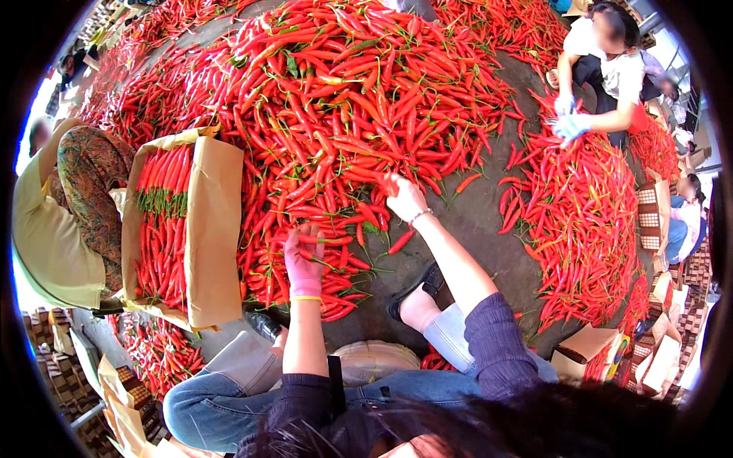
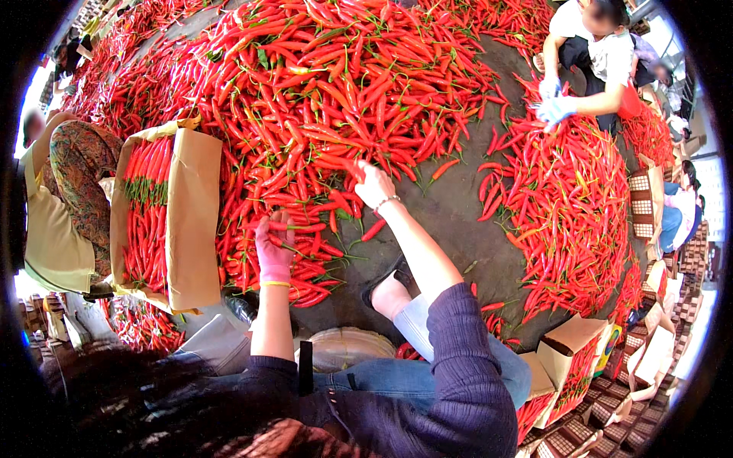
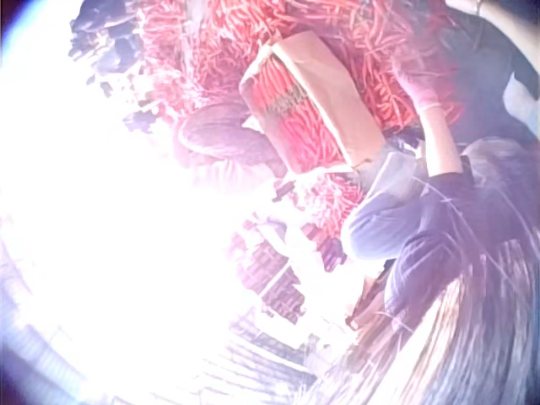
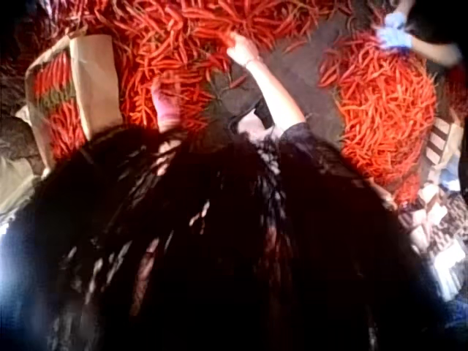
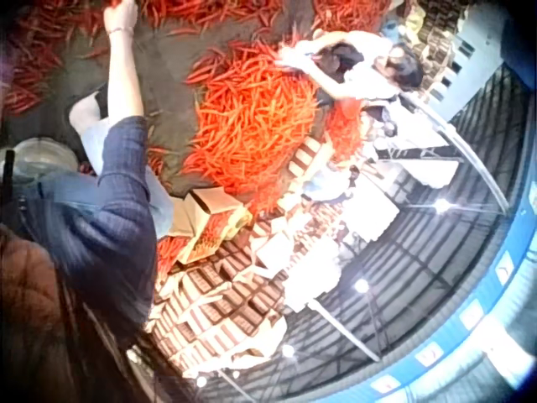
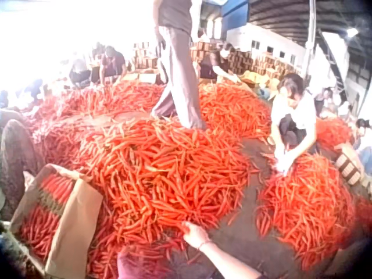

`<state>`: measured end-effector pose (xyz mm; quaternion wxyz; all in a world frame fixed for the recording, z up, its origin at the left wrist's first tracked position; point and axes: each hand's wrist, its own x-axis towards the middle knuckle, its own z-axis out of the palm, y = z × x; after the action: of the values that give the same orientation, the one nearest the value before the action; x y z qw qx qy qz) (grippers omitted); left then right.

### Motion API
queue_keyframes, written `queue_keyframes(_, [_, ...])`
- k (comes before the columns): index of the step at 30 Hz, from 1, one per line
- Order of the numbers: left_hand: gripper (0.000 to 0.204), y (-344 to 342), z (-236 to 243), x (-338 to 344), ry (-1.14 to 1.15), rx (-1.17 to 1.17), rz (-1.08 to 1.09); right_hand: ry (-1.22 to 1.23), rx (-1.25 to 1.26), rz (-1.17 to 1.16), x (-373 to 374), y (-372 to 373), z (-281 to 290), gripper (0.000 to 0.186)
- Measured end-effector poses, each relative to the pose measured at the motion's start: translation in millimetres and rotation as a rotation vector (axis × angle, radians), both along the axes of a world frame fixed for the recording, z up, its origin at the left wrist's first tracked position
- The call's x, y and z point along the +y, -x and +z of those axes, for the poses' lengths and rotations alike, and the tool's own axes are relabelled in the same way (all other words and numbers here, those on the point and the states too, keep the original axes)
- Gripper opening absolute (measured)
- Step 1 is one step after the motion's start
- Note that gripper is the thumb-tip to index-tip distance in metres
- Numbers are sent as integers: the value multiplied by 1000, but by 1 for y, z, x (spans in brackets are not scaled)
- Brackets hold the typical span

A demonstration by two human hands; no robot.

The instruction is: The person sits on the floor and sorts red chilies by hand, gathering them into bundles and placing them into a cardboard box. Other workers are visible nearby performing similar tasks.

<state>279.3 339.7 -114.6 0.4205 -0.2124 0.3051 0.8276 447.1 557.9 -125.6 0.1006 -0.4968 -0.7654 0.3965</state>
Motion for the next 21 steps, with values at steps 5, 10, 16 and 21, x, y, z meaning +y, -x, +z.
queue_keyframes(5, [26,-22,0,9,-112,-43,-129,472,477,-384,40,51,-24,60])
queue_keyframes(10, [12,0,15,-4,-87,-45,-156,506,804,-429,31,52,-22,52])
queue_keyframes(16, [11,9,39,-9,-45,24,-176,478,694,-298,40,18,16,37])
queue_keyframes(21, [16,36,35,-34,-132,138,-73,158,665,-207,23,-42,81,48])
